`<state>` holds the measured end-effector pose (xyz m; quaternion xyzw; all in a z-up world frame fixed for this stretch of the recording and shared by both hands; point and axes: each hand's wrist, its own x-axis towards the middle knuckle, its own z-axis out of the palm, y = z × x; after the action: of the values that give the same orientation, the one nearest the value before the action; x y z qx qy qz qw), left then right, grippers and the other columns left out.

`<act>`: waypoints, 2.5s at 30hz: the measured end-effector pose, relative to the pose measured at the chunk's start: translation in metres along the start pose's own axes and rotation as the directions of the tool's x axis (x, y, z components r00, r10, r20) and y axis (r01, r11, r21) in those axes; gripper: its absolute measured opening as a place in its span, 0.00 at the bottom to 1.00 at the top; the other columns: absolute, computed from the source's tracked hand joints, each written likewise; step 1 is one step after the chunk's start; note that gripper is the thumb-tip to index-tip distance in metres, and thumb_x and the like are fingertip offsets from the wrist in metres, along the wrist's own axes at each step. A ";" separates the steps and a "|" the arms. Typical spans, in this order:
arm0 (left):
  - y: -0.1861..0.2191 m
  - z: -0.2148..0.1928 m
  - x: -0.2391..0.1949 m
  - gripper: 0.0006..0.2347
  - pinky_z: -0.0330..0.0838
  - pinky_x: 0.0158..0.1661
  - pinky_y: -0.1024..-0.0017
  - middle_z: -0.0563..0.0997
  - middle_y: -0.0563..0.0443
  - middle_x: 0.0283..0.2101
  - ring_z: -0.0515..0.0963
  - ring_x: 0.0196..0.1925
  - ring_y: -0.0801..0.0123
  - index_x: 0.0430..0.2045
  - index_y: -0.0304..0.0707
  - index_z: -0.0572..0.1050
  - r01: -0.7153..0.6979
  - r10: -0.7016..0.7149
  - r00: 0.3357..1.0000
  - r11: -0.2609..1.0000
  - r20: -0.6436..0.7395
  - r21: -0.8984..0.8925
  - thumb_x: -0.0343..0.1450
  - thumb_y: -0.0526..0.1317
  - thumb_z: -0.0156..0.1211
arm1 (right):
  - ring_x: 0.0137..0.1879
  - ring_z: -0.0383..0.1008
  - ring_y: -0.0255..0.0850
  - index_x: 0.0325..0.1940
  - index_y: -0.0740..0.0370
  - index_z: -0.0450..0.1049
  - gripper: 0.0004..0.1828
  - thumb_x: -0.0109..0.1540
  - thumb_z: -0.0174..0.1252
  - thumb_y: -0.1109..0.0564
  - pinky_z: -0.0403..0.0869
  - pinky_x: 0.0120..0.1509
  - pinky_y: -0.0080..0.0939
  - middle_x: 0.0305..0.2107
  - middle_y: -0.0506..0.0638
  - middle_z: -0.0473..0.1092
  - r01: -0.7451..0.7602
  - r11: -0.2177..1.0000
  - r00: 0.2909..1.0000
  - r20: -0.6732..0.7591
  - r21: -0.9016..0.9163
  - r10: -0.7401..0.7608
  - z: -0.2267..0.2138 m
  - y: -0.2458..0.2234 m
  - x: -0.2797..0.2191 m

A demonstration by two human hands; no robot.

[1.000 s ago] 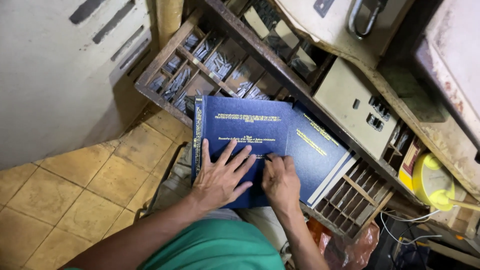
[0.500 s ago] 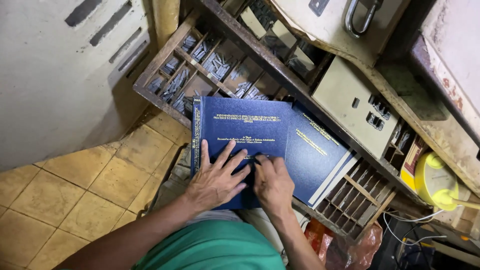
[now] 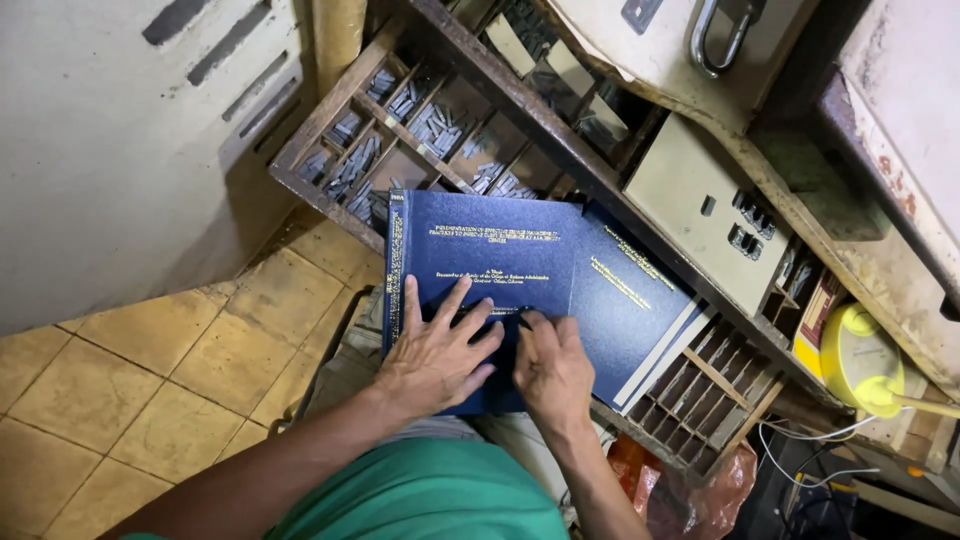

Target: The person is preparing and inspecting hardbound book covers for a gold foil stamping process, including organizing the covers and handling the metal type used for the stamp.

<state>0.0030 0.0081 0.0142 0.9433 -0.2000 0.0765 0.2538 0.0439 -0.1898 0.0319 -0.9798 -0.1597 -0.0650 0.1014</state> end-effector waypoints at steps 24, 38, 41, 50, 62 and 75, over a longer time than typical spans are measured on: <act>0.006 -0.014 0.007 0.18 0.44 0.51 0.05 0.72 0.37 0.60 0.57 0.72 0.29 0.55 0.48 0.72 0.053 -0.050 0.992 0.998 0.119 -0.022 0.72 0.50 0.54 | 0.30 0.77 0.59 0.51 0.48 0.76 0.11 0.65 0.54 0.51 0.76 0.26 0.57 0.33 0.51 0.65 -0.021 1.000 0.992 0.127 -0.001 0.021 -0.010 0.008 0.010; 0.007 -0.017 0.009 0.19 0.45 0.52 0.06 0.71 0.37 0.61 0.56 0.72 0.30 0.55 0.46 0.73 0.054 -0.053 0.984 0.999 0.172 -0.005 0.70 0.48 0.57 | 0.33 0.79 0.56 0.52 0.42 0.78 0.13 0.66 0.53 0.47 0.79 0.32 0.57 0.37 0.49 0.69 0.047 0.998 0.995 0.090 -0.035 -0.044 -0.005 -0.011 0.008; 0.007 -0.030 0.012 0.18 0.44 0.53 0.05 0.71 0.38 0.62 0.57 0.72 0.31 0.55 0.47 0.73 0.076 -0.065 0.971 0.996 0.229 -0.039 0.72 0.48 0.53 | 0.29 0.78 0.56 0.49 0.44 0.78 0.10 0.65 0.55 0.50 0.78 0.28 0.53 0.35 0.47 0.67 0.012 0.999 0.998 0.070 -0.038 -0.009 -0.007 0.011 0.011; -0.003 -0.025 -0.010 0.23 0.42 0.62 0.20 0.72 0.43 0.65 0.58 0.75 0.44 0.55 0.38 0.74 -0.002 0.000 1.000 0.994 -0.012 -0.107 0.68 0.49 0.63 | 0.28 0.78 0.56 0.47 0.43 0.76 0.08 0.66 0.55 0.48 0.78 0.29 0.54 0.35 0.46 0.68 -0.028 1.000 0.997 -0.076 0.004 0.028 0.005 0.050 0.001; -0.069 0.070 -0.108 0.16 0.69 0.52 0.66 0.80 0.29 0.51 0.79 0.48 0.54 0.55 0.26 0.74 0.590 -0.824 0.458 0.002 0.333 -0.808 0.74 0.37 0.63 | 0.37 0.70 0.42 0.36 0.59 0.73 0.22 0.71 0.41 0.44 0.66 0.44 0.46 0.29 0.48 0.72 -0.601 0.698 0.666 -0.238 0.389 0.707 -0.141 0.209 -0.129; 0.031 -0.109 -0.058 0.18 0.73 0.51 0.65 0.85 0.49 0.43 0.81 0.48 0.63 0.47 0.44 0.83 0.776 -0.926 0.152 -0.104 0.345 -0.623 0.73 0.55 0.57 | 0.67 0.66 0.60 0.72 0.70 0.63 0.32 0.68 0.52 0.48 0.62 0.72 0.54 0.61 0.68 0.67 -0.394 0.902 0.836 -0.339 0.178 0.432 -0.086 0.172 -0.101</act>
<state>-0.0677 0.0586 0.1072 0.6504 0.4717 -0.0915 0.5882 -0.0029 -0.3990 0.0689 -0.9546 0.0747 -0.2168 0.1904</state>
